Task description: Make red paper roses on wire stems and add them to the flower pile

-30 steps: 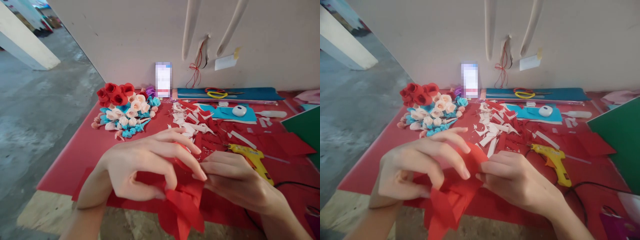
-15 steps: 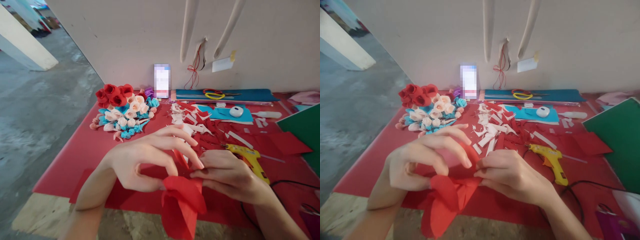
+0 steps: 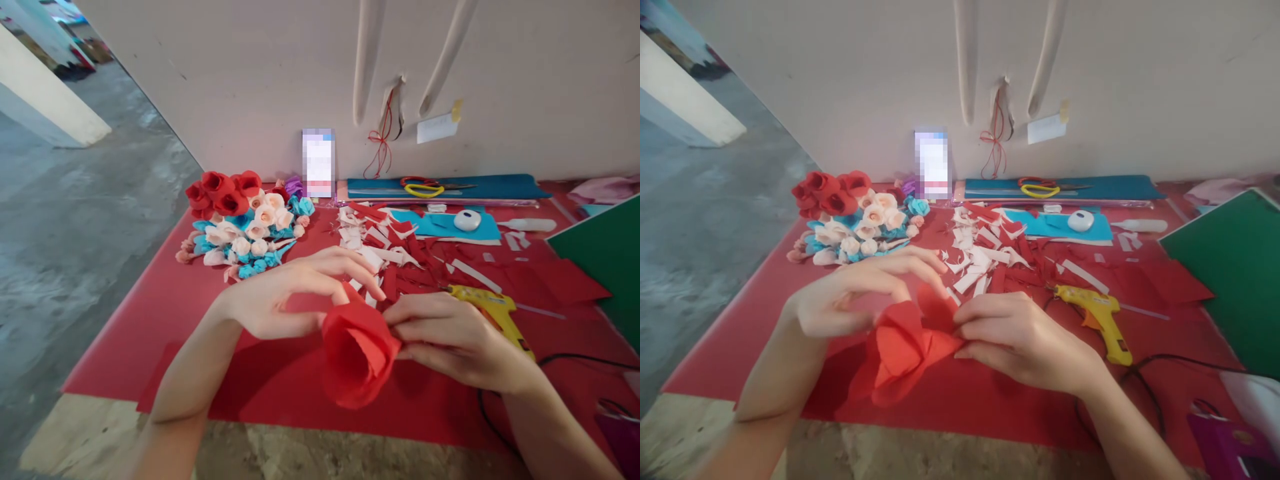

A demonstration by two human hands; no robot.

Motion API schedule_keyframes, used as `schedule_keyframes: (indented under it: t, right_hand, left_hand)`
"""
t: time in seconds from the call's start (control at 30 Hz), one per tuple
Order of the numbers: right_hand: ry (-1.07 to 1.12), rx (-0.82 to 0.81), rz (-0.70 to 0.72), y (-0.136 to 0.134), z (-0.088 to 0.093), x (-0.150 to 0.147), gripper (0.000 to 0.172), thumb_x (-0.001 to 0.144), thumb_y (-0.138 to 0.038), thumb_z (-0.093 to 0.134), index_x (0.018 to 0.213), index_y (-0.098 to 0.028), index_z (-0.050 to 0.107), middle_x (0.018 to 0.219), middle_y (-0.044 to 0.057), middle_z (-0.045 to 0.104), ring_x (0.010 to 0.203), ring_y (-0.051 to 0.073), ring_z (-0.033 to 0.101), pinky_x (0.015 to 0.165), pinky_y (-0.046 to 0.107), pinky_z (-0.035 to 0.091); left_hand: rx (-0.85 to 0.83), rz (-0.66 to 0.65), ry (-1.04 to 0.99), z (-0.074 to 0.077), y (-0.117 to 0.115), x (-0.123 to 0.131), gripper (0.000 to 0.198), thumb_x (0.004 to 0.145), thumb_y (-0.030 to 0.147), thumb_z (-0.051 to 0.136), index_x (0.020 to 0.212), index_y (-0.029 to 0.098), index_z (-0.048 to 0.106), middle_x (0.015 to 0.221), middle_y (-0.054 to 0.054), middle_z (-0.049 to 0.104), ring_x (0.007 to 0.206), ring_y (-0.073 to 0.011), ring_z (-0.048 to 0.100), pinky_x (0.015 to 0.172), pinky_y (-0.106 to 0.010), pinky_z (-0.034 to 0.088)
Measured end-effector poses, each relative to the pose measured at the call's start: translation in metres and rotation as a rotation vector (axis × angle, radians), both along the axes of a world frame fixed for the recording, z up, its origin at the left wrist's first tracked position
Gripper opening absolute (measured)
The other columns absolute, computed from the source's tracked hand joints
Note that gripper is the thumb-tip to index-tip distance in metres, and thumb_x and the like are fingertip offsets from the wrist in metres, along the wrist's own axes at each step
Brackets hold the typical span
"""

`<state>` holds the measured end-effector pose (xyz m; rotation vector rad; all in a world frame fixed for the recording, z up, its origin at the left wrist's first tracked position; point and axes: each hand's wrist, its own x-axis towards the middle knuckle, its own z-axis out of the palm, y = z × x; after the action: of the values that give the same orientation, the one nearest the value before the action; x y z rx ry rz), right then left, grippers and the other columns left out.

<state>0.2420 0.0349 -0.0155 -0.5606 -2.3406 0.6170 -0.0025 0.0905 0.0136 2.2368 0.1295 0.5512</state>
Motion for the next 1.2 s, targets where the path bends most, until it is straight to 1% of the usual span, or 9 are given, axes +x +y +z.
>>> schedule_keyframes:
  t: [0.13, 0.3, 0.47, 0.63, 0.7, 0.8, 0.97, 1.13, 1.2]
  right_hand:
    - [-0.023, -0.051, 0.012, -0.001, -0.002, 0.000, 0.010, 0.088, -0.016, 0.053, 0.088, -0.017, 0.063, 0.089, 0.007, 0.067, 0.081, 0.013, 0.065, 0.071, 0.021, 0.052]
    - [-0.103, -0.082, 0.030, -0.002, 0.001, -0.001, 0.015, 0.090, -0.020, 0.051, 0.086, -0.017, 0.065, 0.085, 0.006, 0.067, 0.079, 0.014, 0.064, 0.069, 0.022, 0.051]
    - [-0.178, -0.139, 0.060, -0.003, 0.002, -0.002, 0.016, 0.090, -0.019, 0.050, 0.086, -0.016, 0.065, 0.080, 0.007, 0.065, 0.075, 0.014, 0.062, 0.063, 0.023, 0.049]
    - [-0.164, -0.162, 0.072, -0.003, 0.000, -0.001, 0.016, 0.089, -0.018, 0.051, 0.086, -0.014, 0.066, 0.078, 0.007, 0.064, 0.073, 0.015, 0.061, 0.061, 0.023, 0.047]
    - [-0.108, -0.209, 0.084, -0.001, 0.001, -0.001, 0.014, 0.088, -0.017, 0.052, 0.086, -0.014, 0.065, 0.081, 0.007, 0.064, 0.074, 0.014, 0.061, 0.064, 0.022, 0.048]
    - [0.050, -0.367, 0.038, 0.001, 0.004, 0.000, 0.013, 0.088, -0.016, 0.053, 0.082, -0.015, 0.064, 0.085, 0.006, 0.064, 0.075, 0.012, 0.060, 0.068, 0.019, 0.048]
    - [0.314, -0.710, -0.109, 0.001, -0.005, 0.001, 0.022, 0.090, -0.027, 0.049, 0.082, -0.020, 0.069, 0.086, 0.003, 0.064, 0.078, 0.014, 0.060, 0.069, 0.022, 0.047]
    - [0.450, -1.008, -0.025, -0.004, -0.019, -0.002, 0.026, 0.088, -0.039, 0.052, 0.082, -0.022, 0.071, 0.080, 0.002, 0.061, 0.063, 0.012, 0.053, 0.062, 0.024, 0.043]
    - [0.467, -1.066, 0.018, -0.004, -0.020, -0.005, 0.025, 0.088, -0.037, 0.052, 0.083, -0.022, 0.071, 0.078, 0.001, 0.060, 0.059, 0.011, 0.051, 0.060, 0.024, 0.042]
  left_hand:
    - [-0.160, 0.064, 0.014, -0.002, -0.004, 0.004, 0.022, 0.088, 0.018, 0.040, 0.083, 0.017, 0.061, 0.114, -0.011, 0.061, 0.114, -0.0242, 0.050, 0.104, -0.042, 0.035]
    - [-0.389, 0.166, -0.003, -0.001, -0.015, 0.011, 0.034, 0.093, 0.033, 0.034, 0.078, 0.017, 0.060, 0.111, -0.009, 0.060, 0.108, -0.0232, 0.053, 0.100, -0.041, 0.039]
    - [-0.329, 0.124, 0.048, 0.001, -0.022, 0.015, 0.012, 0.084, 0.021, 0.053, 0.073, 0.016, 0.056, 0.108, -0.009, 0.062, 0.099, -0.0201, 0.057, 0.095, -0.039, 0.043]
    - [-0.364, 0.114, 0.076, 0.003, -0.025, 0.017, 0.012, 0.083, 0.015, 0.054, 0.070, 0.015, 0.054, 0.104, -0.009, 0.062, 0.092, -0.0168, 0.059, 0.091, -0.034, 0.045]
    - [-0.445, 0.182, 0.061, 0.001, -0.025, 0.017, 0.012, 0.087, 0.019, 0.049, 0.080, 0.015, 0.057, 0.105, -0.008, 0.061, 0.097, -0.0172, 0.058, 0.090, -0.032, 0.046]
    - [-0.515, 0.417, -0.139, -0.007, -0.025, 0.018, 0.022, 0.093, 0.026, 0.039, 0.097, 0.019, 0.059, 0.103, -0.005, 0.061, 0.102, -0.0176, 0.056, 0.093, -0.032, 0.044]
    - [-0.139, 0.737, -0.505, -0.018, -0.028, 0.025, 0.017, 0.088, 0.022, 0.049, 0.104, 0.023, 0.056, 0.107, -0.004, 0.057, 0.110, -0.0196, 0.051, 0.101, -0.039, 0.040]
    - [0.516, 0.859, -0.465, -0.015, -0.030, 0.026, 0.027, 0.074, 0.016, 0.060, 0.100, 0.021, 0.055, 0.104, -0.004, 0.061, 0.100, -0.0201, 0.056, 0.096, -0.044, 0.042]
    - [0.686, 0.888, -0.460, -0.013, -0.031, 0.025, 0.027, 0.070, 0.016, 0.063, 0.096, 0.020, 0.057, 0.099, -0.004, 0.064, 0.097, -0.0202, 0.056, 0.093, -0.043, 0.044]
